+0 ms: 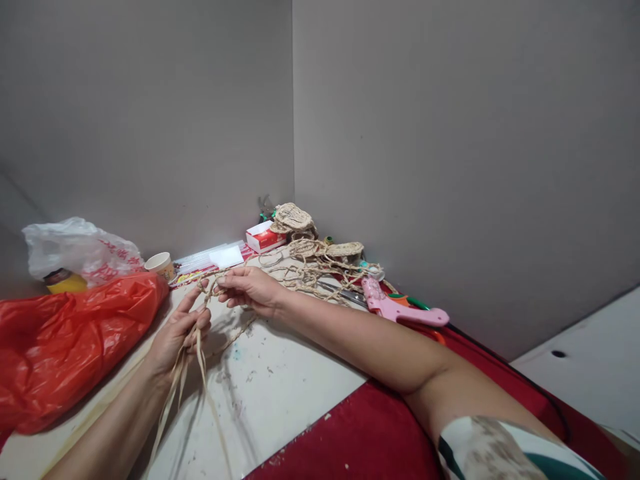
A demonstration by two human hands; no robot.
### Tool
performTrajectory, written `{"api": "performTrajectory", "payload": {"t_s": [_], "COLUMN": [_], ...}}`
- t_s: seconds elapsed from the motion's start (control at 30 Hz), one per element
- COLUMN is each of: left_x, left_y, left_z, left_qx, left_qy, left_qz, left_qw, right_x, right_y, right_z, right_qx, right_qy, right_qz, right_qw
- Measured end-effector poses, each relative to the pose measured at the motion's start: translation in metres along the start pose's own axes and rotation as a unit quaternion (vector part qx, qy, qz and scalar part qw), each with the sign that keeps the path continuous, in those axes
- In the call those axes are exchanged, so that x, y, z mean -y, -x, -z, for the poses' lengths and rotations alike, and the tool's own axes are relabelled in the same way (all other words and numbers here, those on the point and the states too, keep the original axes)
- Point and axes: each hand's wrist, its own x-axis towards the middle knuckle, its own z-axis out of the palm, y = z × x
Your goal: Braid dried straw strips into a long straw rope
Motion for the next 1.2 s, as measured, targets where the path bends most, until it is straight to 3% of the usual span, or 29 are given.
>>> {"api": "performTrajectory", "payload": {"t_s": [0.13, 0.3, 0.57, 0.63, 0.8, 0.87, 1.1, 1.2], "left_x": [0.008, 0.021, 0.027, 0.030, 0.032, 0.033, 0.031, 0.030], "left_y": [0.000, -0.001, -0.008, -0.010, -0.012, -0.012, -0.007, -0.005], "left_z": [0.000, 0.006, 0.026, 0.029, 0.031, 0.031, 0.023, 0.019], "left_qx": [-0.039, -0.038, -0.067, -0.081, -0.114, -0.118, -0.086, -0.072], "left_qy": [-0.116, -0.330, -0.465, -0.491, -0.492, -0.513, -0.699, -0.734], "left_qz": [-0.071, -0.218, -0.284, -0.288, -0.279, -0.281, -0.217, -0.197], "left_qw": [0.990, 0.918, 0.836, 0.818, 0.817, 0.803, 0.676, 0.646], "right_x": [-0.004, -0.009, -0.016, -0.018, -0.024, -0.028, -0.037, -0.033], "right_y": [-0.003, -0.006, -0.005, -0.004, 0.000, 0.001, -0.002, -0.002], "right_z": [0.001, 0.002, 0.001, 0.000, -0.008, -0.010, -0.008, -0.006], "right_qx": [-0.026, -0.067, -0.060, -0.063, -0.049, -0.049, -0.082, -0.078], "right_qy": [-0.048, -0.067, -0.113, -0.118, -0.125, -0.104, 0.065, 0.148], "right_qz": [-0.059, -0.130, -0.133, -0.121, -0.073, -0.041, 0.025, 0.002], "right_qw": [0.997, 0.987, 0.983, 0.984, 0.988, 0.992, 0.994, 0.986]}}
